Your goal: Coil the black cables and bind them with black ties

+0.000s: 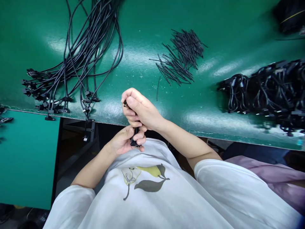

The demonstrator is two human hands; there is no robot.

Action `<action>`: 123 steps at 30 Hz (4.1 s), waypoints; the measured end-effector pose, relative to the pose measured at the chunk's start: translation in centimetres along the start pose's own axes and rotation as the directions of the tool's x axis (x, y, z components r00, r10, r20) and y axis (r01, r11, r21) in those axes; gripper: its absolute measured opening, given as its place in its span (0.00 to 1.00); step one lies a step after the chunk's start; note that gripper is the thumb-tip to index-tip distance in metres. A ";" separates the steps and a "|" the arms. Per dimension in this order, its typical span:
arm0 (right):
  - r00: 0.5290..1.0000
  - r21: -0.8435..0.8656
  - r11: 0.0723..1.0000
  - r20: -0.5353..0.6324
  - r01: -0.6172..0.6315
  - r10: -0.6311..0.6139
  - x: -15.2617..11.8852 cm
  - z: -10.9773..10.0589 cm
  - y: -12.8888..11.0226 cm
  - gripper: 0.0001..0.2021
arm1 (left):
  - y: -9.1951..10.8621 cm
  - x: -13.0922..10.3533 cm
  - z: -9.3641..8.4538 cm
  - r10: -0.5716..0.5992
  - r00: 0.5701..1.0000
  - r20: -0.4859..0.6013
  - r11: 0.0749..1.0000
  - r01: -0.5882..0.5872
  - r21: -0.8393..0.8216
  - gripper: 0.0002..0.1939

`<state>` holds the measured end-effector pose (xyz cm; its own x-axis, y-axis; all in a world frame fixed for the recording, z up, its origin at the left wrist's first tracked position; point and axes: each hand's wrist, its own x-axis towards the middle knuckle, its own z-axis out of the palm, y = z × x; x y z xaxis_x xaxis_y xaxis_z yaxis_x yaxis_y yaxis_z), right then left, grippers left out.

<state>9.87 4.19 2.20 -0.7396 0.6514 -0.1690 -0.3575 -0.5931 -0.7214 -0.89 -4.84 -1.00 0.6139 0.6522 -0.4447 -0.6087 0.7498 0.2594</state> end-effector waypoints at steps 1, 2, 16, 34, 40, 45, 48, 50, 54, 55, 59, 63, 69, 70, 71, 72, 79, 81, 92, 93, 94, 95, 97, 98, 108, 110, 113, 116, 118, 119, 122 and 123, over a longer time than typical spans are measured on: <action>1.000 0.033 0.999 -0.015 -0.013 0.014 0.0 -0.1 0.0 0.17 | 0.2 0.0 0.2 0.003 1.000 -0.007 1.000 -0.002 0.019 0.23; 0.999 0.070 0.997 -0.035 -0.023 0.026 -0.1 -0.3 -0.1 0.17 | 0.4 0.0 0.6 0.007 1.000 -0.019 0.999 -0.007 0.035 0.22; 0.971 0.077 0.996 -0.232 -0.043 0.059 -1.0 -2.1 -1.8 0.22 | 0.2 2.7 1.2 0.111 0.987 -0.119 0.971 -0.082 0.225 0.16; 0.922 -0.757 0.613 -0.037 0.226 -0.385 -3.4 -8.0 -5.0 0.19 | 1.5 4.2 2.4 0.321 0.937 -0.140 0.731 -0.151 0.666 0.20; 0.643 -0.861 -0.018 -0.365 -0.508 -0.673 -1.6 -19.5 -12.4 0.11 | 3.2 4.2 2.8 0.370 0.886 -0.279 0.877 -0.235 0.419 0.18; 0.673 -0.760 -0.230 -0.340 -0.609 -0.657 -0.9 -23.0 -12.3 0.10 | 3.0 5.3 2.7 0.372 0.869 -0.326 0.895 -0.243 0.373 0.19; 0.644 -0.764 -0.219 -0.312 -0.607 -0.699 -1.3 -23.0 -12.4 0.11 | 2.9 5.3 2.8 0.377 0.870 -0.318 0.897 -0.258 0.358 0.18; 0.612 -0.777 -0.204 -0.273 -0.595 -0.742 -1.8 -22.3 -13.0 0.11 | 2.8 5.2 2.9 0.377 0.876 -0.302 0.893 -0.256 0.371 0.17; 0.685 -0.806 -0.254 -0.237 -0.534 -0.689 -3.3 -17.8 -12.3 0.10 | 2.7 5.5 3.8 0.398 0.888 -0.229 0.867 -0.282 0.411 0.15; 0.764 -0.834 -0.295 -0.211 -0.466 -0.609 -3.7 -16.2 -11.4 0.10 | 2.7 5.7 4.0 0.397 0.896 -0.201 0.863 -0.289 0.415 0.16; 0.983 -0.941 -0.336 0.096 0.039 -0.154 -5.1 -10.1 -6.5 0.07 | 2.7 6.7 4.1 0.418 0.897 -0.142 0.836 -0.318 0.447 0.22; 0.953 -0.873 -0.465 0.252 0.149 -0.168 -5.5 -7.9 -3.2 0.10 | 2.3 7.1 2.4 0.579 0.800 -0.153 0.718 -0.413 0.561 0.18; 0.796 -0.630 -0.696 0.589 0.344 -0.139 -4.0 -6.9 -4.2 0.12 | 2.5 6.1 1.8 0.735 0.656 -0.169 0.487 -0.338 0.806 0.11; 0.754 -0.570 -0.716 0.650 0.403 -0.092 -3.7 -6.7 -4.6 0.12 | 2.7 5.8 1.8 0.747 0.645 -0.162 0.449 -0.311 0.838 0.07; 0.715 -0.510 -0.732 0.697 0.452 -0.044 -3.5 -6.5 -4.9 0.12 | 2.8 5.6 1.8 0.740 0.655 -0.154 0.434 -0.291 0.853 0.06; 0.687 -0.458 -0.743 0.726 0.488 0.004 -3.4 -6.4 -5.1 0.11 | 3.0 5.4 1.8 0.713 0.685 -0.147 0.445 -0.281 0.850 0.07; 0.622 -0.227 -0.778 0.742 0.585 0.251 -3.5 -5.3 -5.7 0.12 | 3.5 4.9 1.3 0.327 0.933 -0.150 0.841 -0.215 0.497 0.15; 0.613 -0.168 -0.790 0.730 0.590 0.303 -3.6 -4.9 -5.9 0.14 | 3.6 4.8 1.2 0.267 0.952 -0.151 0.886 -0.181 0.426 0.17; 0.620 -0.106 -0.798 0.692 0.593 0.369 -2.7 -4.3 -5.7 0.13 | 1.9 5.4 1.6 0.356 0.894 -0.271 0.930 -0.311 0.194 0.06; 0.646 -0.148 -0.816 0.694 0.559 0.317 -2.4 -4.3 -5.4 0.13 | 1.8 5.7 1.7 0.396 0.871 -0.292 0.916 -0.355 0.184 0.06; 0.670 -0.192 -0.833 0.696 0.519 0.258 -2.2 -4.4 -5.1 0.12 | 1.9 6.0 1.8 0.438 0.844 -0.310 0.899 -0.401 0.177 0.05; 0.693 -0.240 -0.849 0.696 0.471 0.188 -2.0 -4.5 -4.8 0.12 | 2.0 6.3 1.8 0.483 0.813 -0.327 0.876 -0.451 0.172 0.04; 0.732 -0.367 -0.855 0.681 0.366 0.021 -1.5 -4.6 -4.1 0.12 | 2.6 6.6 2.1 0.586 0.730 -0.350 0.807 -0.562 0.179 0.04; 0.750 -0.455 -0.831 0.658 0.319 -0.072 -1.3 -4.6 -3.9 0.11 | 2.9 6.5 2.2 0.646 0.679 -0.349 0.760 -0.615 0.210 0.06; 0.927 -0.983 -0.059 0.181 0.171 -0.328 -2.1 -5.1 -4.3 0.13 | 3.6 3.2 0.0 0.723 0.658 0.209 0.057 -0.358 0.932 0.12; 0.927 -0.973 -0.094 0.231 0.212 -0.295 -2.6 -4.6 -3.6 0.12 | 3.8 3.2 -0.4 0.709 0.698 0.101 0.238 -0.371 0.898 0.12; 0.946 -0.968 -0.054 0.251 0.245 -0.205 -2.7 -4.0 -2.8 0.14 | 4.2 2.3 -0.1 0.668 0.744 -0.021 0.544 -0.468 0.696 0.15; 0.956 -0.981 -0.038 0.193 0.189 -0.222 -2.3 -4.1 -2.8 0.14 | 4.4 0.8 0.4 0.603 0.796 0.052 0.539 -0.454 0.709 0.18; 0.950 -0.978 -0.141 0.185 0.153 -0.252 -2.1 -4.4 -2.7 0.13 | 4.3 0.1 0.2 0.625 0.779 0.054 0.466 -0.428 0.774 0.16; 0.944 -0.966 -0.220 0.196 0.138 -0.267 -2.1 -4.5 -2.5 0.13 | 4.2 0.0 -0.1 0.645 0.764 0.018 0.476 -0.420 0.773 0.14; 0.904 -0.882 -0.460 0.279 0.106 -0.325 -2.2 -4.7 -1.7 0.14 | 3.7 0.4 -0.9 0.591 0.799 -0.110 0.659 -0.399 0.638 0.16; 0.884 -0.847 -0.521 0.321 0.107 -0.341 -2.3 -4.7 -1.4 0.14 | 3.4 0.6 -1.1 0.541 0.832 -0.122 0.718 -0.382 0.581 0.21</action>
<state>14.79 5.78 0.45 -0.7145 0.6261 0.3123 0.5903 0.7790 -0.2113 -3.14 -1.98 -1.31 0.1198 0.9349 -0.3342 -0.3795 0.3542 0.8547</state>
